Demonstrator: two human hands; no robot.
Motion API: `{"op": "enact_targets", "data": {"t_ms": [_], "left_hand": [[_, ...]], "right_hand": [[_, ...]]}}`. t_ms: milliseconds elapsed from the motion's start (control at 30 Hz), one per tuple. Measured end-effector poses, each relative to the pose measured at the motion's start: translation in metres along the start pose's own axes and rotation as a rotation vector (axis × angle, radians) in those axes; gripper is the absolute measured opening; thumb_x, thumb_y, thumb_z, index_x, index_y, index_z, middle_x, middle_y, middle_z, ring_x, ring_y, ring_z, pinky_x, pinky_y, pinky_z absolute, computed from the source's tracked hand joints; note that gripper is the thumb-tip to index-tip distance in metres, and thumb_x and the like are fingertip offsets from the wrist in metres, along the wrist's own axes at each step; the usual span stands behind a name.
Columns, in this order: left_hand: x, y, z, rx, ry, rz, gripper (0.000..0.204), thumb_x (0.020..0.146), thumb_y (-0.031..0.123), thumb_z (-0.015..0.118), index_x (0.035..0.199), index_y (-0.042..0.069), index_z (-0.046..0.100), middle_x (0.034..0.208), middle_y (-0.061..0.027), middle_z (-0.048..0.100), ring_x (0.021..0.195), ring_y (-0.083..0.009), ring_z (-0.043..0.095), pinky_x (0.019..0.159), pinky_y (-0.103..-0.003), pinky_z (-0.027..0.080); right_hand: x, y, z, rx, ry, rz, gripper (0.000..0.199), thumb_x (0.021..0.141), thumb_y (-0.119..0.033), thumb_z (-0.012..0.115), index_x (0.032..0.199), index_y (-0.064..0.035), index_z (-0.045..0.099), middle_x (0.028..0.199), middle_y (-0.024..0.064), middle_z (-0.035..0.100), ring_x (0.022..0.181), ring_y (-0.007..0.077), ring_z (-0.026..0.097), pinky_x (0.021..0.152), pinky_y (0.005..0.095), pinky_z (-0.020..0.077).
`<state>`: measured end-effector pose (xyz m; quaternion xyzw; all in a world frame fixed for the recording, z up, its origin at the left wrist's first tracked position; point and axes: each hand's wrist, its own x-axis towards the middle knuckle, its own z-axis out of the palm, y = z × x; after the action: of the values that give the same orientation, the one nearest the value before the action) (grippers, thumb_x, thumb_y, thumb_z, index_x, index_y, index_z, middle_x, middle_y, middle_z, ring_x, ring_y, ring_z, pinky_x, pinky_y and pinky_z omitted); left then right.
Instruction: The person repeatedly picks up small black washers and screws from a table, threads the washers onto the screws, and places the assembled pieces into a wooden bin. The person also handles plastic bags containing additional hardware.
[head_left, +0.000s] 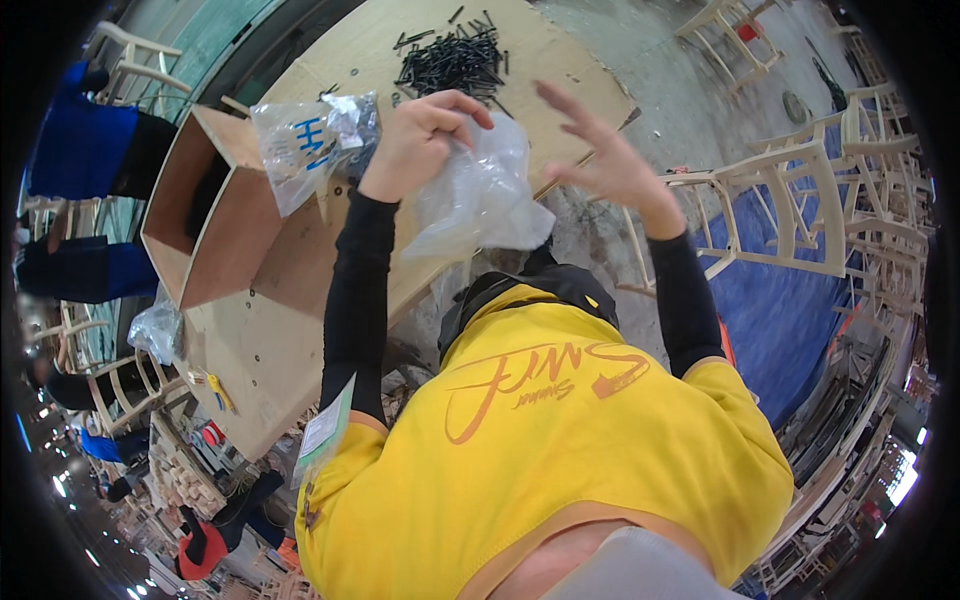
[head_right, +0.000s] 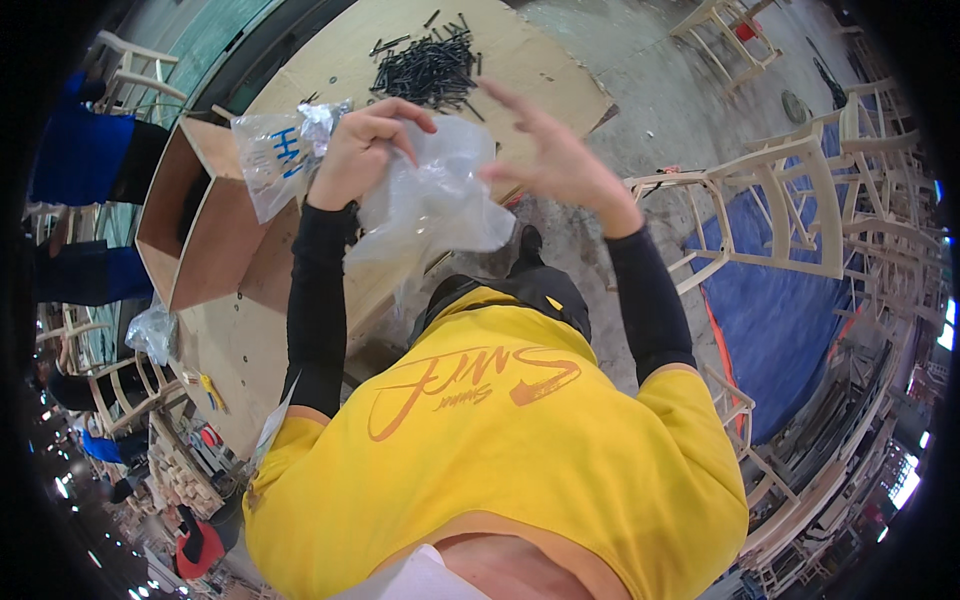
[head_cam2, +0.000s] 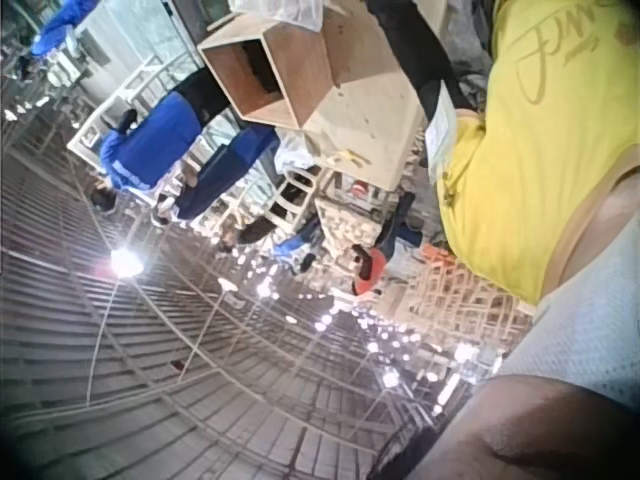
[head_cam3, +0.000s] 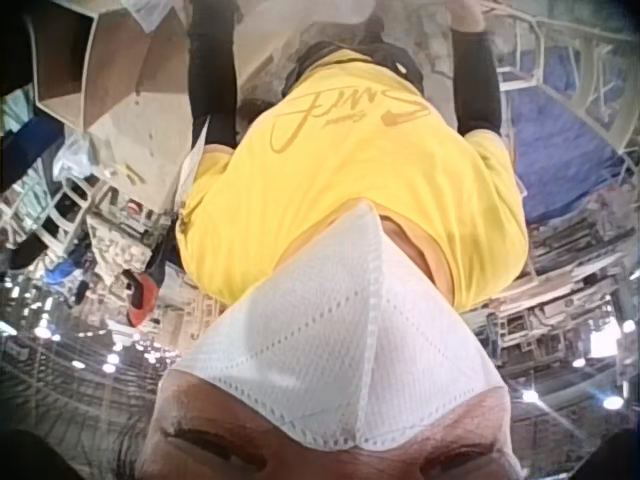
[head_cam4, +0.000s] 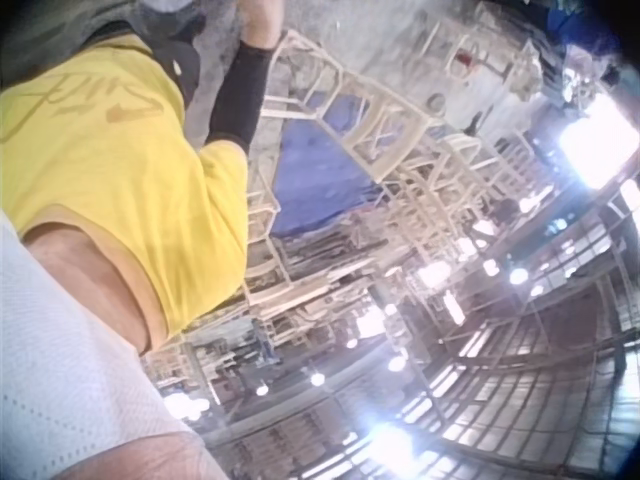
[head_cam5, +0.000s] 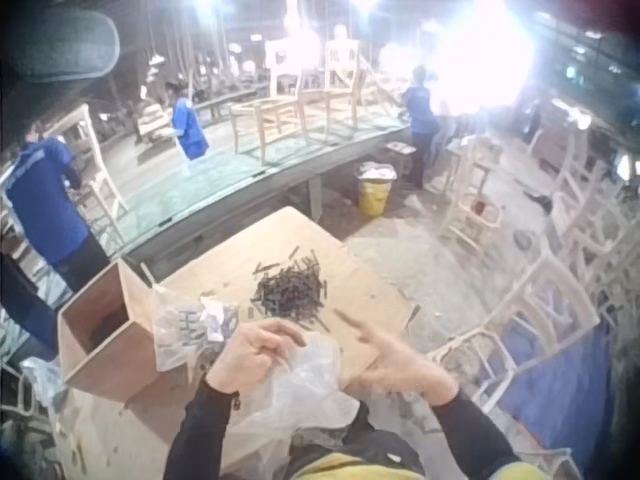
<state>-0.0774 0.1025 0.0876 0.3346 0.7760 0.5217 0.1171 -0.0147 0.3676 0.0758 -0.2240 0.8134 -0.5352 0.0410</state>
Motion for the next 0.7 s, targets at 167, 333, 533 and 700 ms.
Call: {"op": "enact_targets", "data": {"t_ms": [167,333,533,700], "left_hand": [[0.059,0.007,0.032,-0.321,0.435,-0.024,0.031,0.068,-0.013,0.039,0.075,-0.005,0.067,0.107,-0.0112,0.068,0.096,-0.0213,0.064,0.086,-0.029,0.05],[0.086,0.026,0.066,-0.985,0.512,-0.232,0.027,0.085,-0.01,0.039,0.093,-0.007,0.065,0.123,-0.012,0.062,0.099,-0.0204,0.065,0.085,-0.029,0.054],[0.106,0.028,0.139,-1.094,0.263,-0.157,0.051,0.094,0.006,0.048,0.142,-0.002,0.036,0.139,-0.0124,0.046,0.123,-0.023,0.052,0.103,-0.041,0.045],[0.127,-0.002,0.145,0.194,0.358,-0.056,0.072,0.088,0.024,0.07,0.143,-0.005,0.033,0.143,-0.0193,0.04,0.122,-0.0233,0.051,0.101,-0.035,0.043]], "right_hand": [[-0.004,-0.012,0.031,-0.134,0.217,-0.206,0.118,0.061,-0.048,0.087,0.152,-0.0089,0.022,0.154,0.0235,0.025,0.142,0.0382,0.029,0.113,0.0509,0.0283],[-0.011,0.041,0.038,-0.275,0.586,-0.125,0.108,0.067,-0.033,0.087,0.15,-0.007,0.023,0.154,0.0182,0.025,0.134,0.0352,0.04,0.105,0.0452,0.0384],[-0.019,0.109,0.001,0.089,0.804,0.055,0.05,0.084,-0.004,0.064,0.132,0.001,0.05,0.135,0.0191,0.05,0.122,0.0296,0.053,0.1,0.0377,0.0445],[-0.059,0.13,-0.093,0.896,0.752,0.513,0.028,0.094,-0.009,0.052,0.118,0.0041,0.06,0.114,0.0102,0.062,0.105,0.0209,0.061,0.091,0.0333,0.0501]]}}
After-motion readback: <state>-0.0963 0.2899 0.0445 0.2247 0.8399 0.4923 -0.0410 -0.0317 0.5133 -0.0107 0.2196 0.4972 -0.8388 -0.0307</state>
